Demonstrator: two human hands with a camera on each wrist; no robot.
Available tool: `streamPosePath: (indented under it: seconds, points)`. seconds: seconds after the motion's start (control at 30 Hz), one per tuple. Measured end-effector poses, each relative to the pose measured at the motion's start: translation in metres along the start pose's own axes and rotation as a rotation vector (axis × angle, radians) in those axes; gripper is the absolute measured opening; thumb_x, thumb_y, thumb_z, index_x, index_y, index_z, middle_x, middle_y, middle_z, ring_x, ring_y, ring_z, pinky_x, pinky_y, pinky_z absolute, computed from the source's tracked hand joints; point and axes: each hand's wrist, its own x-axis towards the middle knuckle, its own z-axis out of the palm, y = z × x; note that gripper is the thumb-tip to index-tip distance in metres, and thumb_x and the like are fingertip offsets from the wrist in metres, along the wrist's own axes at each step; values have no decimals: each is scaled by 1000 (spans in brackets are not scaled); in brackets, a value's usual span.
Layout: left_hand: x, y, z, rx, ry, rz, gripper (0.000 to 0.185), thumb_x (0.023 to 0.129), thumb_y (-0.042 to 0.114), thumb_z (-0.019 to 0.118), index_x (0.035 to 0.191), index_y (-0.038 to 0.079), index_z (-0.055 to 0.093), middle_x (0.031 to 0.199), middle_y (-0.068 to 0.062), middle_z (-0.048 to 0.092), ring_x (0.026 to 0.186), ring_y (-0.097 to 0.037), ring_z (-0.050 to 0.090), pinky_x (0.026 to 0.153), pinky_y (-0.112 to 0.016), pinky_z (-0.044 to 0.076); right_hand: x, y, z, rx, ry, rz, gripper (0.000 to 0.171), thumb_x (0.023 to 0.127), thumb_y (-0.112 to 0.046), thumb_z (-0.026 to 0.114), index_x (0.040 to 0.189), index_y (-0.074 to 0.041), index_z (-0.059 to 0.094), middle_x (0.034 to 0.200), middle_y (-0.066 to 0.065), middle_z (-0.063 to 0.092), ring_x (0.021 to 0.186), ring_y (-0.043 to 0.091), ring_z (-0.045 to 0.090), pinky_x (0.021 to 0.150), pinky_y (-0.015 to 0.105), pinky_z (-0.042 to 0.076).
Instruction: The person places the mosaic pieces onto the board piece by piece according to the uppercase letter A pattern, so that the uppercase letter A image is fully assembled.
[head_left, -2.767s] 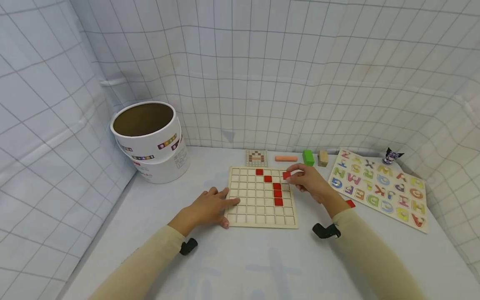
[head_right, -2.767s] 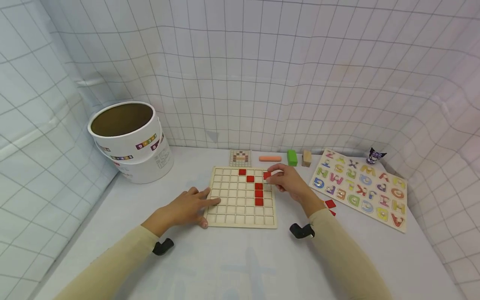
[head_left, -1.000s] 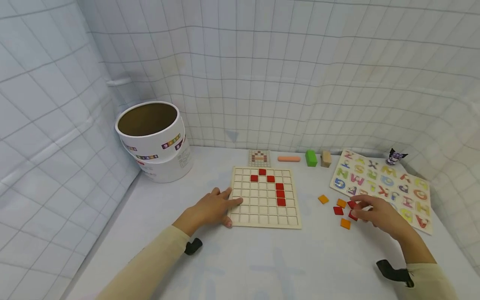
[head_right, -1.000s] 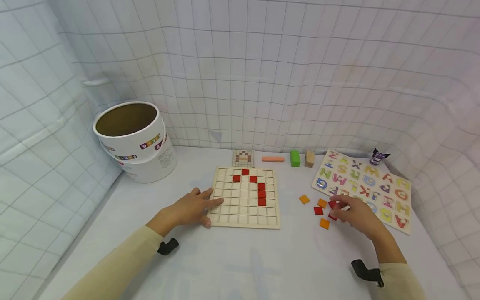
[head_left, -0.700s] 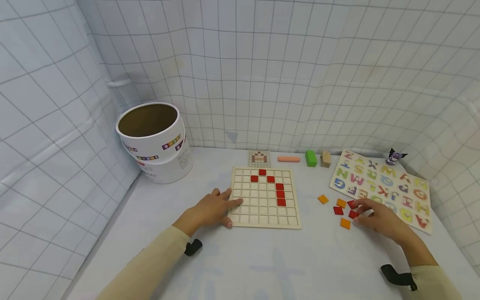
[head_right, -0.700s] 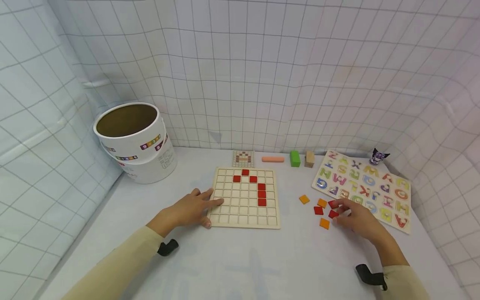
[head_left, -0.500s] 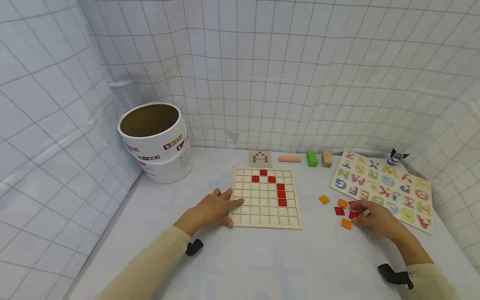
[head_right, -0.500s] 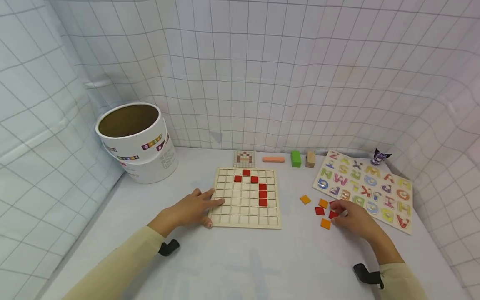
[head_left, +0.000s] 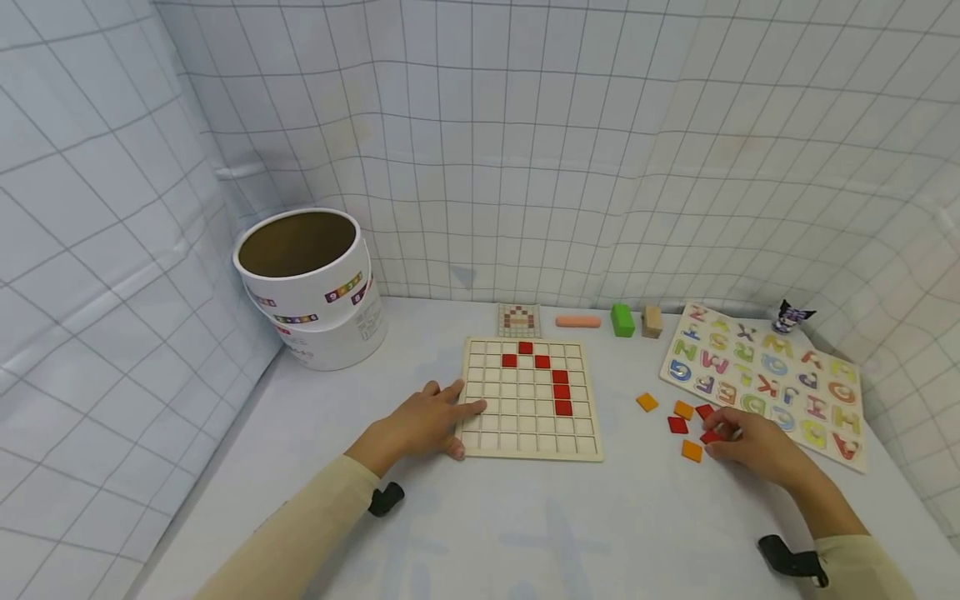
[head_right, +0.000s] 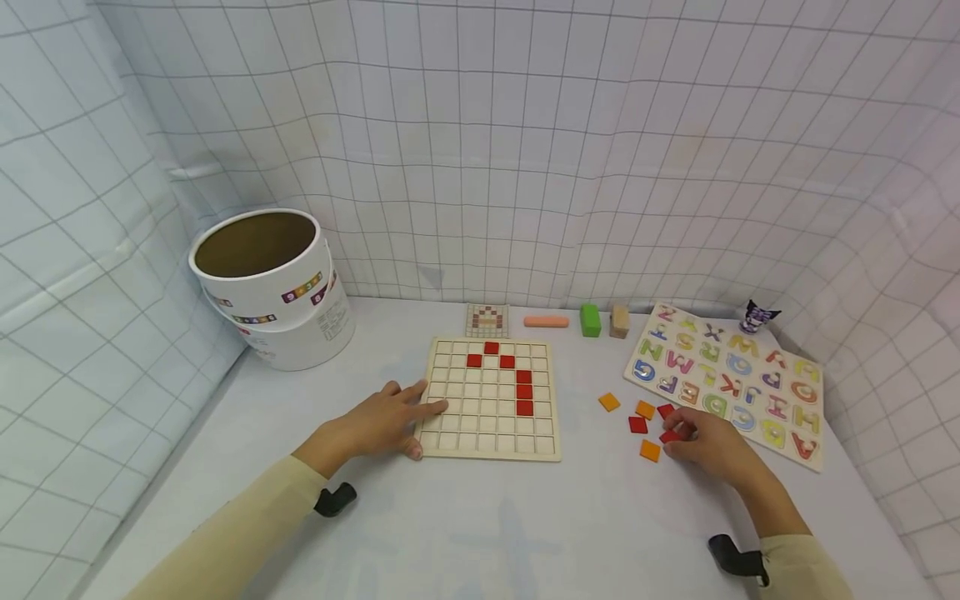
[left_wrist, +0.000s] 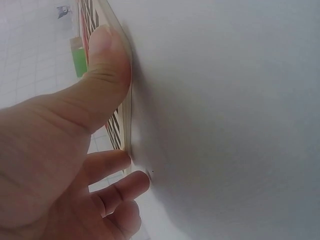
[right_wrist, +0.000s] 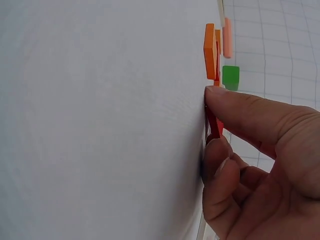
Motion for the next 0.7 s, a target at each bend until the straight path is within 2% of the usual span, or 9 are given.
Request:
streamPosePath:
  seconds: [0.13,0.27,0.5,0.7]
  points:
    - [1,-1,1,5,3,2,84,78,51,76,154,33,46,164,-19,31,123,-37,47,102,-51,45,-2,0,0,-2,13,-7,28,92,-20,75,114,-7,62,93,6,60,83,22,54,65,28,47]
    - [1,-1,1,6,2,0,83,79,51,76,155,33,46,164,-19,31,124,-37,47,102,-51,45,-4,1,-2,19,23,40,34,93,-27,76,115,-6,61,92,7,60,82,22,55,65,28,48]
    - [2,-1,1,1,-8,-11,83,79,50,77,155,34,46,165,-18,30,124,-37,46,103,-51,44,-4,4,-10,138,36,101,51,94,-39,74,124,-3,56,82,7,59,69,20,57,59,28,48]
    - [2,0,0,-6,-13,-15,83,79,49,77,155,33,46,165,-18,30,126,-38,46,103,-52,44,-2,1,-11,226,35,105,58,96,-40,72,133,0,51,85,8,60,72,20,58,62,29,50]
